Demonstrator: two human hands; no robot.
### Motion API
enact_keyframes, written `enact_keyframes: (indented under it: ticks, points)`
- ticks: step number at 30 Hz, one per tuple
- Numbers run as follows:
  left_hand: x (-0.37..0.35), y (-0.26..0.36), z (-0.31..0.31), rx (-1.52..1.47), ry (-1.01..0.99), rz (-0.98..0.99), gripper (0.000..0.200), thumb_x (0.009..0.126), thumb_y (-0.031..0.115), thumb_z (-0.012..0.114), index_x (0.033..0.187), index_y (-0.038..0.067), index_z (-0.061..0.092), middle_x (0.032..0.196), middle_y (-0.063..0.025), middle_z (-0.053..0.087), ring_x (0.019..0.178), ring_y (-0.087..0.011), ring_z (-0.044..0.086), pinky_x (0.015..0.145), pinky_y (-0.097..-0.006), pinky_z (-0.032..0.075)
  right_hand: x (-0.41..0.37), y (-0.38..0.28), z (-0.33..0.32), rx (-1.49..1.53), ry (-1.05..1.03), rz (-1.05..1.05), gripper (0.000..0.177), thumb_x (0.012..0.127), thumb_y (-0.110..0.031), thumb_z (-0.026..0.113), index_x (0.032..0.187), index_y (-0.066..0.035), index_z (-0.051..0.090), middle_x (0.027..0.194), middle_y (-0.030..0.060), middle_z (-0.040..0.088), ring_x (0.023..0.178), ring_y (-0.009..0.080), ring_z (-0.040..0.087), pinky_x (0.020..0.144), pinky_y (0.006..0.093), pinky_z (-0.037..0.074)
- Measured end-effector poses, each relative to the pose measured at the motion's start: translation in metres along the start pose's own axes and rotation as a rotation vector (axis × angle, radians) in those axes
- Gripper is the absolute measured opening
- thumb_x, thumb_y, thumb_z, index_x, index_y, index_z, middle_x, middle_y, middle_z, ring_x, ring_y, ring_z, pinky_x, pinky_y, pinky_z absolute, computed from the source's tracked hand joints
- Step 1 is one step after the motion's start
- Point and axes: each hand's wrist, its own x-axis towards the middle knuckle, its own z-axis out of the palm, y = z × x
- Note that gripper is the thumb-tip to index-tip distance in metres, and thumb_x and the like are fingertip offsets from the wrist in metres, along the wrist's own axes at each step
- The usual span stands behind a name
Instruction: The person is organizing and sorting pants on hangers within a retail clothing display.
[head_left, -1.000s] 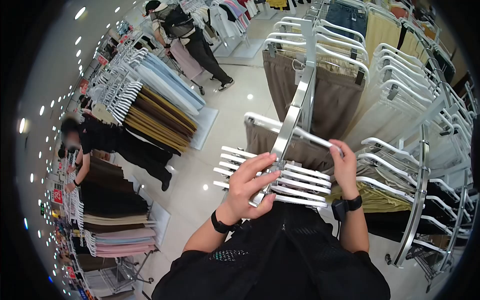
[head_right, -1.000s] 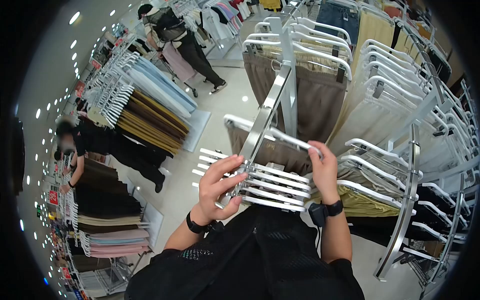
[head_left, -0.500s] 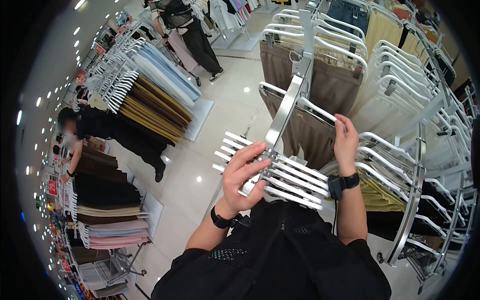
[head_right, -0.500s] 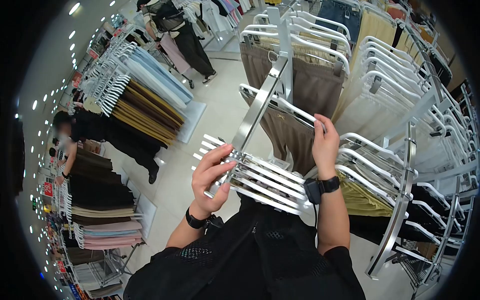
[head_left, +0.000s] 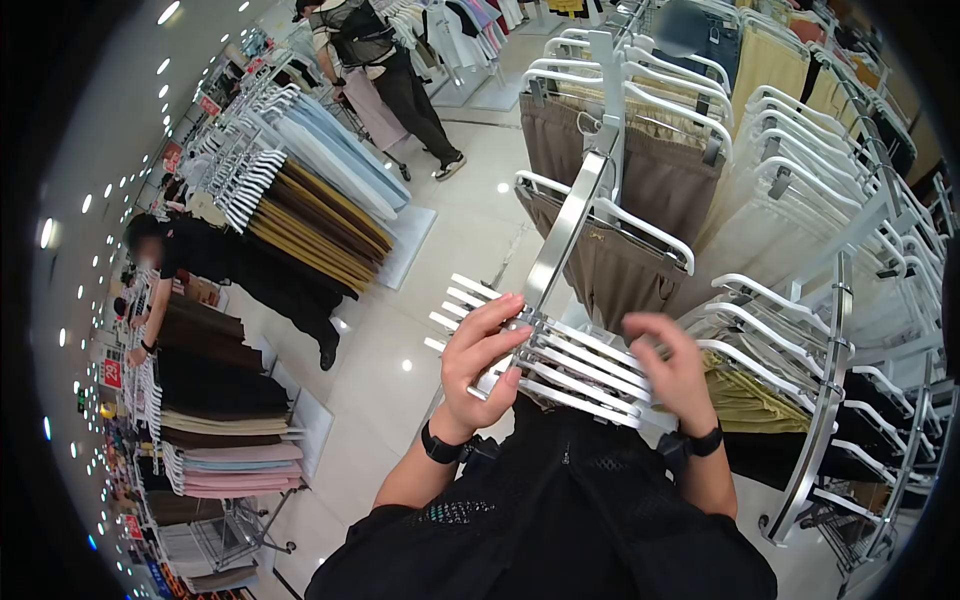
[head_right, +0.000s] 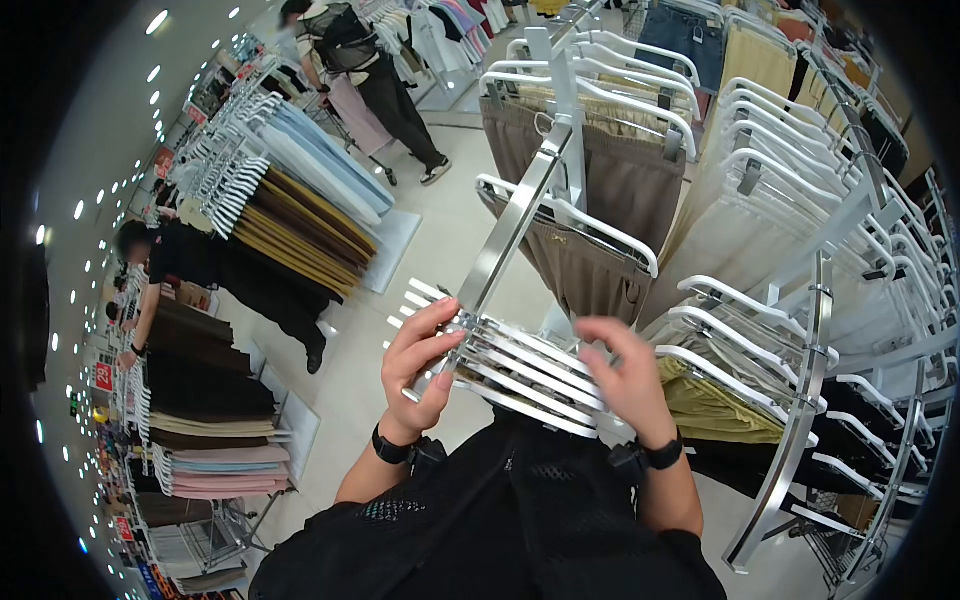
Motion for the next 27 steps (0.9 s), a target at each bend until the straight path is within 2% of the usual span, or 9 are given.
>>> enact_keyframes:
  ticks: [3, 7, 9, 11, 15, 17, 23, 25, 27]
  points:
    - [-0.001, -0.001, 0.0, 0.008, -0.004, 0.003, 0.046, 0.092, 0.024, 0.067, 0.127, -0.005, 0.077, 0.148, -0.0296, 0.065, 0.142, -0.0448, 0.06, 0.117, -0.0514, 0.048, -0.017, 0.012, -0.001, 0.106, -0.164, 0.111, 0.035, 0.097, -0.006, 0.073, 0.131, 0.003, 0.073, 0.13, 0.0154, 0.075, 0.125, 0.0276, 0.069, 0.109, 0.0377, 0.051]
    - [0.002, -0.002, -0.001, 0.023, -0.017, 0.012, 0.047, 0.092, 0.027, 0.067, 0.126, -0.004, 0.077, 0.147, -0.03, 0.065, 0.142, -0.0454, 0.06, 0.118, -0.0526, 0.047, -0.025, 0.026, -0.009, 0.132, -0.16, 0.004, 0.037, 0.1, -0.012, 0.075, 0.134, 0.003, 0.072, 0.139, 0.0156, 0.073, 0.127, 0.0272, 0.068, 0.11, 0.0372, 0.051]
    - [0.005, 0.002, -0.001, 0.032, -0.032, 0.012, 0.047, 0.092, 0.027, 0.066, 0.125, -0.004, 0.078, 0.147, -0.0302, 0.065, 0.141, -0.046, 0.06, 0.119, -0.0533, 0.047, -0.026, 0.031, -0.008, 0.171, -0.14, 0.045, 0.035, 0.103, -0.014, 0.072, 0.134, 0.003, 0.072, 0.136, 0.0141, 0.073, 0.124, 0.0234, 0.069, 0.107, 0.0361, 0.052]
    - [0.007, 0.004, -0.001, 0.028, -0.006, 0.022, 0.046, 0.086, 0.02, 0.068, 0.125, -0.003, 0.078, 0.144, -0.0297, 0.068, 0.137, -0.0476, 0.063, 0.118, -0.0547, 0.048, -0.023, 0.036, -0.004, 0.212, -0.12, 0.095, 0.034, 0.105, -0.014, 0.07, 0.134, 0.003, 0.072, 0.133, 0.0128, 0.074, 0.12, 0.0207, 0.069, 0.104, 0.0347, 0.052]
    - [0.005, 0.003, -0.001, 0.03, -0.012, 0.002, 0.047, 0.088, 0.021, 0.067, 0.127, -0.003, 0.078, 0.148, -0.0311, 0.066, 0.142, -0.0493, 0.06, 0.121, -0.0552, 0.045, -0.013, 0.048, 0.001, 0.246, -0.072, 0.251, 0.03, 0.11, -0.014, 0.065, 0.133, 0.003, 0.072, 0.125, 0.0089, 0.074, 0.109, 0.0146, 0.068, 0.097, 0.03, 0.053]
    - [0.002, 0.004, 0.0, 0.024, -0.008, -0.008, 0.047, 0.088, 0.02, 0.066, 0.128, -0.003, 0.077, 0.149, -0.0312, 0.065, 0.144, -0.0495, 0.06, 0.122, -0.0551, 0.045, -0.011, 0.053, 0.003, 0.234, -0.057, 0.224, 0.029, 0.11, -0.013, 0.065, 0.133, 0.003, 0.072, 0.125, 0.0074, 0.074, 0.107, 0.0143, 0.068, 0.095, 0.0291, 0.054]
    - [0.0, 0.002, 0.001, 0.008, -0.013, -0.026, 0.048, 0.092, 0.026, 0.064, 0.127, -0.005, 0.077, 0.151, -0.0331, 0.064, 0.147, -0.0491, 0.057, 0.125, -0.0552, 0.041, -0.013, 0.056, 0.005, 0.261, -0.165, 0.167, 0.033, 0.105, -0.013, 0.071, 0.135, 0.002, 0.072, 0.129, 0.0064, 0.073, 0.116, 0.015, 0.067, 0.103, 0.0332, 0.052]
    - [0.0, 0.003, 0.001, 0.007, -0.011, -0.026, 0.048, 0.093, 0.026, 0.064, 0.128, -0.005, 0.077, 0.151, -0.033, 0.063, 0.147, -0.0489, 0.057, 0.125, -0.055, 0.041, -0.015, 0.06, 0.009, 0.437, -0.184, 0.156, 0.037, 0.104, -0.013, 0.072, 0.138, 0.001, 0.072, 0.131, 0.006, 0.073, 0.12, 0.016, 0.067, 0.107, 0.0339, 0.051]
    - [0.0, 0.004, 0.0, 0.002, -0.014, -0.037, 0.048, 0.093, 0.025, 0.064, 0.128, -0.005, 0.077, 0.152, -0.0329, 0.063, 0.148, -0.0485, 0.056, 0.125, -0.0544, 0.04, -0.017, 0.057, 0.007, 0.44, -0.223, 0.176, 0.038, 0.104, -0.01, 0.071, 0.14, 0.002, 0.07, 0.137, 0.0077, 0.072, 0.124, 0.0173, 0.067, 0.111, 0.0347, 0.051]
